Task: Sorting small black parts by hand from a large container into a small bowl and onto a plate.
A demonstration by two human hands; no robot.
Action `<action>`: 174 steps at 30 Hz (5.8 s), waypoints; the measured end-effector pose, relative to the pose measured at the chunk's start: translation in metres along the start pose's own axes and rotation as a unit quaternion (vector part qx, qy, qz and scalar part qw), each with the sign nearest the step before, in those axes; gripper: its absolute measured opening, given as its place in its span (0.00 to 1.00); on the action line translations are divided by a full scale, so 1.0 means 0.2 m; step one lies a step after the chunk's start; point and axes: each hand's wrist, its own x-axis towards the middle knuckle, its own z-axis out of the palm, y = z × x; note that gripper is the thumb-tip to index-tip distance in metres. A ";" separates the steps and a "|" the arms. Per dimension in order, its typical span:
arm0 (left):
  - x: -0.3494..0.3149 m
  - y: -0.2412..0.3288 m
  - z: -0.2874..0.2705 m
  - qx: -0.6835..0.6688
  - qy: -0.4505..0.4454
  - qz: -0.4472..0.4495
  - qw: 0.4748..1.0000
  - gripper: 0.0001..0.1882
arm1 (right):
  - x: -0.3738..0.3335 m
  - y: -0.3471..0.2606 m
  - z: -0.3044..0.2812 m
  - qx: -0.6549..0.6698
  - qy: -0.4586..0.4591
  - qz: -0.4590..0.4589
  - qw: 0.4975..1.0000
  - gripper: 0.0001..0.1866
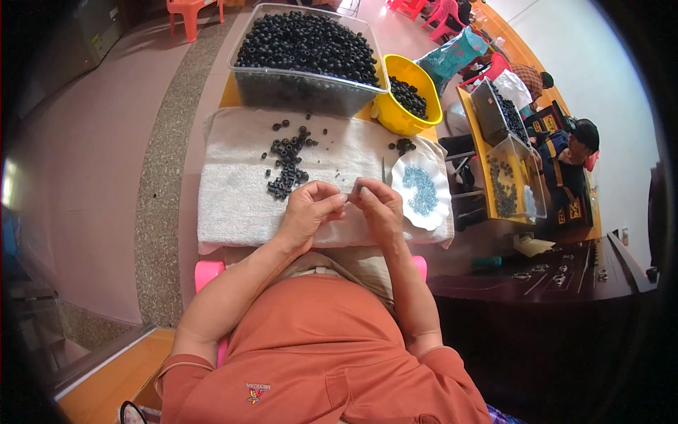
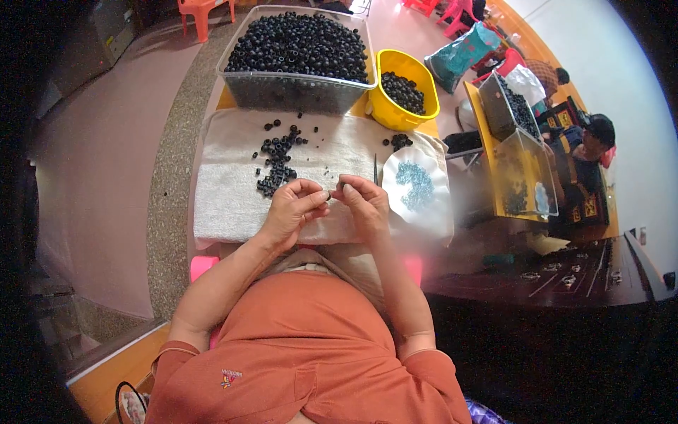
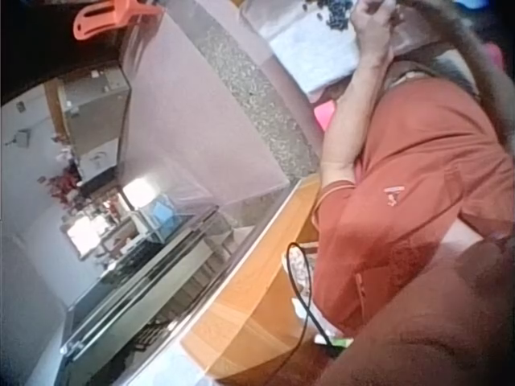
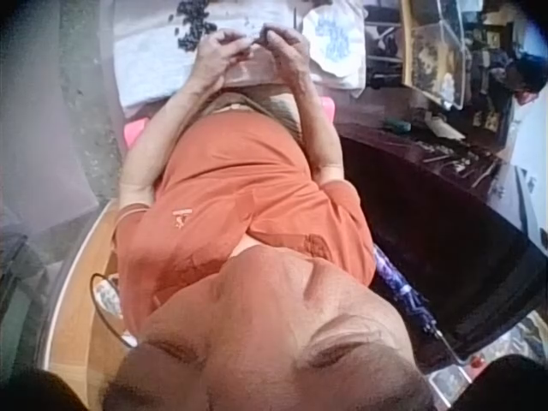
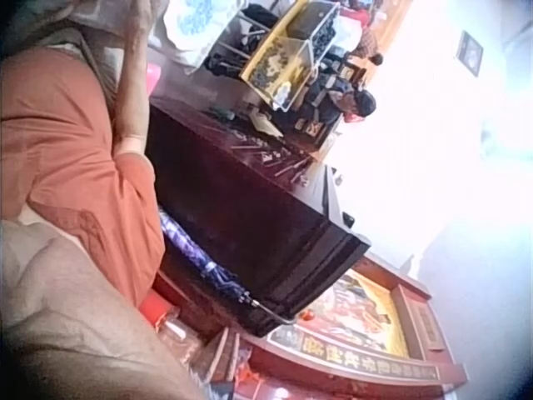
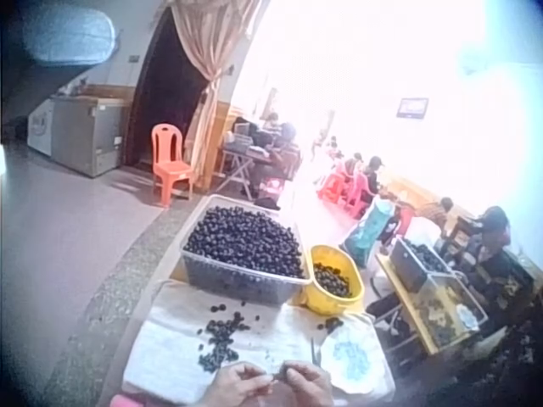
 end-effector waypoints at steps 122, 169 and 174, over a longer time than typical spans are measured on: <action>0.01 -0.04 -0.01 -0.027 0.055 0.015 0.998 0.04 | 0.02 -0.11 0.06 -0.504 -0.016 -0.273 0.819 0.14; -0.02 -0.05 0.03 0.107 0.043 0.062 0.991 0.05 | 0.59 0.04 0.24 -0.663 -0.120 -0.155 0.722 0.13; -0.01 -0.06 0.04 0.086 0.055 0.075 0.992 0.04 | 0.47 0.00 0.16 -0.543 -0.101 -0.158 0.818 0.10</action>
